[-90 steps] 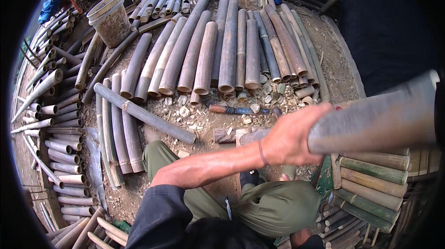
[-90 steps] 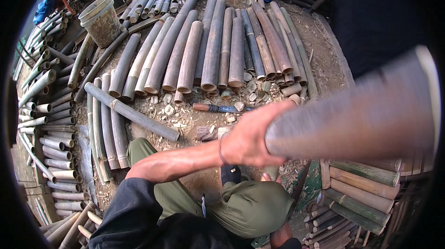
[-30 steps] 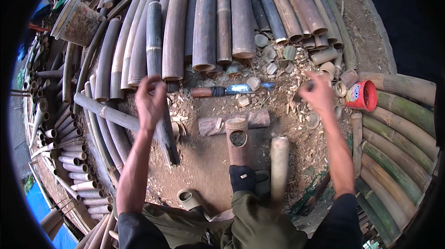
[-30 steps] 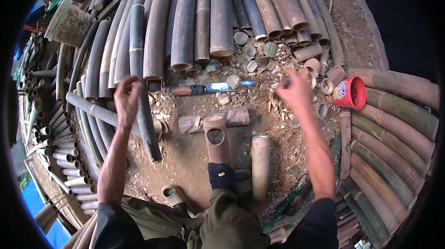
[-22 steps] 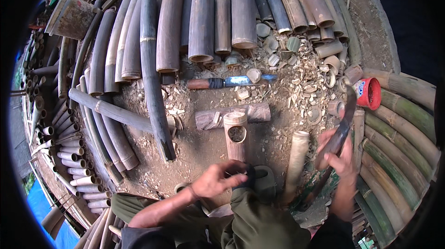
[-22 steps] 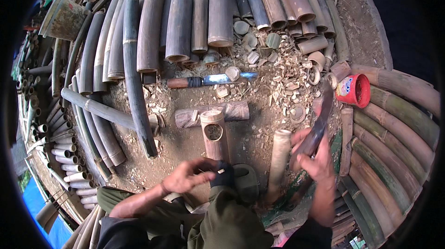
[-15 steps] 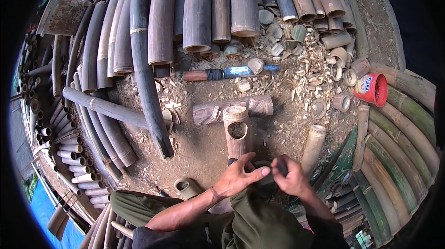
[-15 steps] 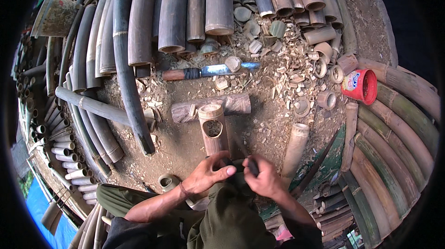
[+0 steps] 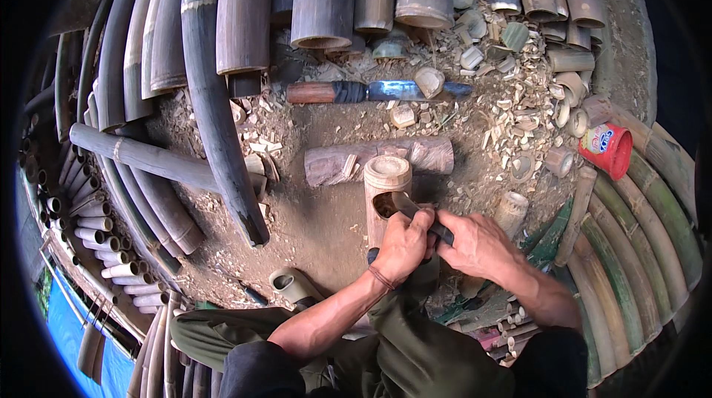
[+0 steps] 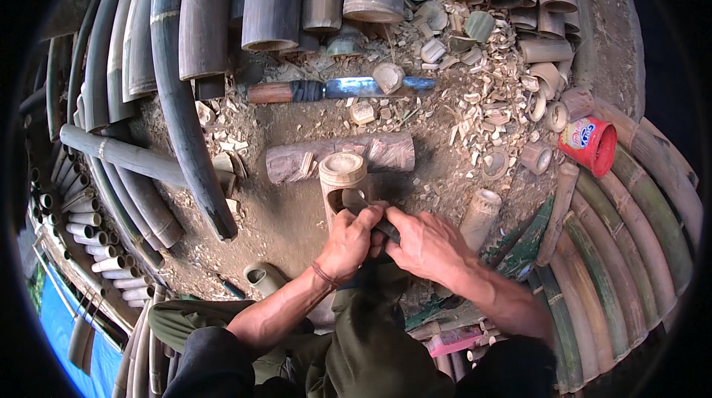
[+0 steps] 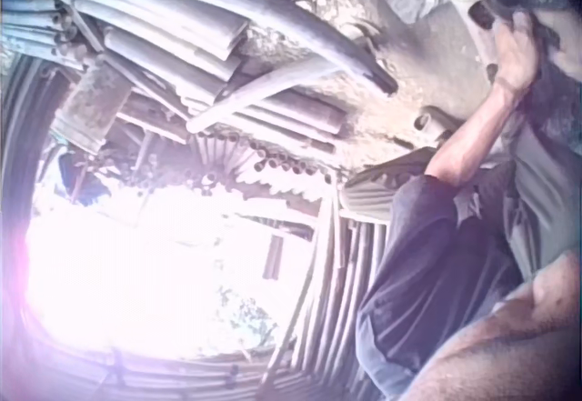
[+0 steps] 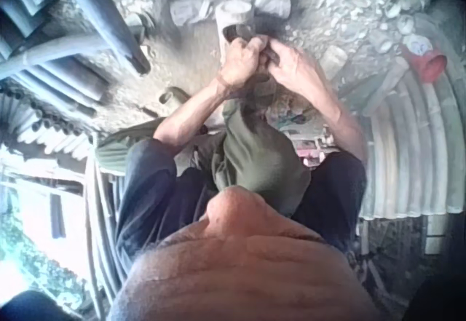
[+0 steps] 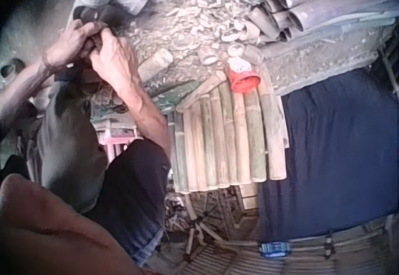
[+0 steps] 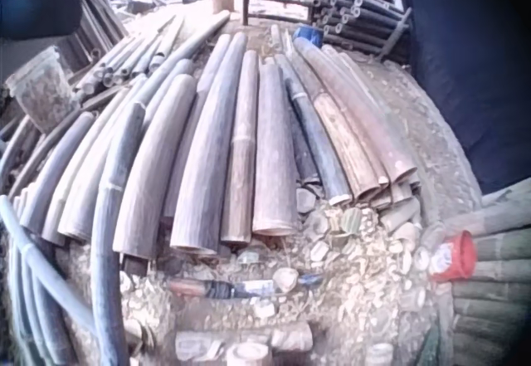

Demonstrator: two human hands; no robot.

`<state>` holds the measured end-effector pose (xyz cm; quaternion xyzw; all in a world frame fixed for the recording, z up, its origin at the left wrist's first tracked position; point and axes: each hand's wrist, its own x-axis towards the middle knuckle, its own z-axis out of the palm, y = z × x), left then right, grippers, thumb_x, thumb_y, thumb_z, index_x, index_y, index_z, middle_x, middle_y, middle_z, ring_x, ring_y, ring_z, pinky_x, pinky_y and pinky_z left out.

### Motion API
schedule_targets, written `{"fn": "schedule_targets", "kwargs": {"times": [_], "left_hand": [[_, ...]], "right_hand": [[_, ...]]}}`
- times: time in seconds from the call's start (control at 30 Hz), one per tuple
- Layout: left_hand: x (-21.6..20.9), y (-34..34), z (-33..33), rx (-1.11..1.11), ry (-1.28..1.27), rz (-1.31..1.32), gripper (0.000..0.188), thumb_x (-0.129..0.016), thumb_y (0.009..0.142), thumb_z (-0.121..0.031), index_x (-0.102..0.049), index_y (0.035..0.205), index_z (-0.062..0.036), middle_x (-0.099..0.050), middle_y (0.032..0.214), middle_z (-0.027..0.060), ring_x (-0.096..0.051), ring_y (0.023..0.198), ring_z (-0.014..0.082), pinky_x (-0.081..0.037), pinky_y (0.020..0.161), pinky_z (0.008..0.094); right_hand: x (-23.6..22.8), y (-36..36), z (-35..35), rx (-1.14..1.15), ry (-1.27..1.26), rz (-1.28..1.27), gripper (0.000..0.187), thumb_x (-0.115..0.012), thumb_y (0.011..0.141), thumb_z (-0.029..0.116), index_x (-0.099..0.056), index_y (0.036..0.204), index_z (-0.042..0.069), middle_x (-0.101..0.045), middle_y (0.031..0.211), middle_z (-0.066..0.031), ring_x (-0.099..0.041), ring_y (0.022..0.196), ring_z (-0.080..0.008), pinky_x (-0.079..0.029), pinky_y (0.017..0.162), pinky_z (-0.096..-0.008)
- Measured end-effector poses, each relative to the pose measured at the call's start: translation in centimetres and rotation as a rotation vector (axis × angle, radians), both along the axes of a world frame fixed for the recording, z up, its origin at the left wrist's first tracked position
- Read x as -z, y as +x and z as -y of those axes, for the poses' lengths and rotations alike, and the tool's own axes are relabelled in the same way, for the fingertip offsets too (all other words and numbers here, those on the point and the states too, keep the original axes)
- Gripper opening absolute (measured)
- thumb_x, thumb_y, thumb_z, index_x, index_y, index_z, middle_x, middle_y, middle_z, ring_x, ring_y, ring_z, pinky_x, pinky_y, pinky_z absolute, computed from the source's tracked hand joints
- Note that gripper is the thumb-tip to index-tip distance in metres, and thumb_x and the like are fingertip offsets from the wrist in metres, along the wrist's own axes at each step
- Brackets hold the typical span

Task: The person uses a machete to shave a bamboo pole, handles several other poles, and uses a carving tool to hollow out a hole in a short bamboo section before fitting another pole into the hole.

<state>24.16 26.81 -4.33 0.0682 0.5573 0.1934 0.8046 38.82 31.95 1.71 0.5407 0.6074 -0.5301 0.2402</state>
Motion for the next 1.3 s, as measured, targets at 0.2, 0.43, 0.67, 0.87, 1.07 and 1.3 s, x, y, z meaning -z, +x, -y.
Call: {"fn": "schedule_targets", "kwargs": {"times": [0.2,0.43,0.67,0.87,1.07,1.3], "left_hand": [[0.6,-2.3,0.3,-0.613,-0.199,0.356,0.034,-0.051,0.098,-0.022,-0.060,0.121,0.0016,-0.056,0.074,0.0007,-0.051,0.063,0.0097,-0.040,0.054,0.0265],[-1.7,-3.4,-0.3,-0.934,-0.433,0.491,0.034,-0.046,0.100,-0.029,-0.055,0.125,-0.0086,-0.067,0.101,-0.0002,-0.064,0.092,0.0162,-0.048,0.093,0.0345],[-0.4,0.6,2.9,-0.784,-0.408,0.690,0.043,-0.047,0.101,-0.040,-0.047,0.137,-0.0154,-0.061,0.123,0.0042,-0.061,0.103,0.0152,-0.048,0.093,0.0369],[0.5,0.5,6.4,-0.465,-0.349,0.373,0.043,-0.047,0.102,-0.033,-0.055,0.130,-0.0015,-0.068,0.095,0.0088,-0.064,0.084,0.0179,-0.051,0.078,0.0338],[1.1,-2.6,5.7,0.161,-0.120,-0.133,0.042,-0.051,0.097,-0.032,-0.067,0.090,0.0066,-0.063,0.063,0.0126,-0.060,0.053,0.0190,-0.049,0.052,0.0336],[2.2,-5.1,3.8,0.755,0.483,-0.534,0.048,-0.049,0.095,-0.032,-0.062,0.070,0.0067,-0.059,0.067,0.0316,-0.064,0.071,0.0468,-0.051,0.062,0.0504]], "right_hand": [[-0.2,-4.5,-5.2,-0.389,0.145,-0.119,0.017,-0.063,0.081,0.016,-0.065,0.093,0.005,-0.069,0.074,-0.0160,-0.069,0.071,-0.0309,-0.054,0.064,-0.0412],[0.0,-10.9,-8.0,-0.920,0.203,-0.110,0.008,-0.066,0.076,0.016,-0.073,0.074,0.012,-0.073,0.082,-0.0069,-0.072,0.078,-0.0187,-0.054,0.066,-0.0310],[-0.2,-3.9,-3.9,-0.927,0.317,-0.049,0.007,-0.069,0.074,0.018,-0.073,0.078,0.014,-0.073,0.079,-0.0009,-0.071,0.073,-0.0145,-0.053,0.062,-0.0298],[1.3,0.0,1.2,-0.432,0.083,-0.176,0.030,-0.064,0.080,0.020,-0.060,0.104,0.003,-0.070,0.075,-0.0115,-0.070,0.069,-0.0290,-0.055,0.057,-0.0401],[3.3,-1.8,9.1,0.173,0.156,-0.167,0.040,-0.066,0.079,0.018,-0.054,0.114,0.003,-0.067,0.087,-0.0224,-0.065,0.077,-0.0434,-0.052,0.069,-0.0512],[5.6,-7.2,13.7,0.684,0.173,-0.161,0.034,-0.065,0.082,0.016,-0.049,0.109,0.003,-0.062,0.083,-0.0286,-0.060,0.082,-0.0503,-0.049,0.069,-0.0535]]}}
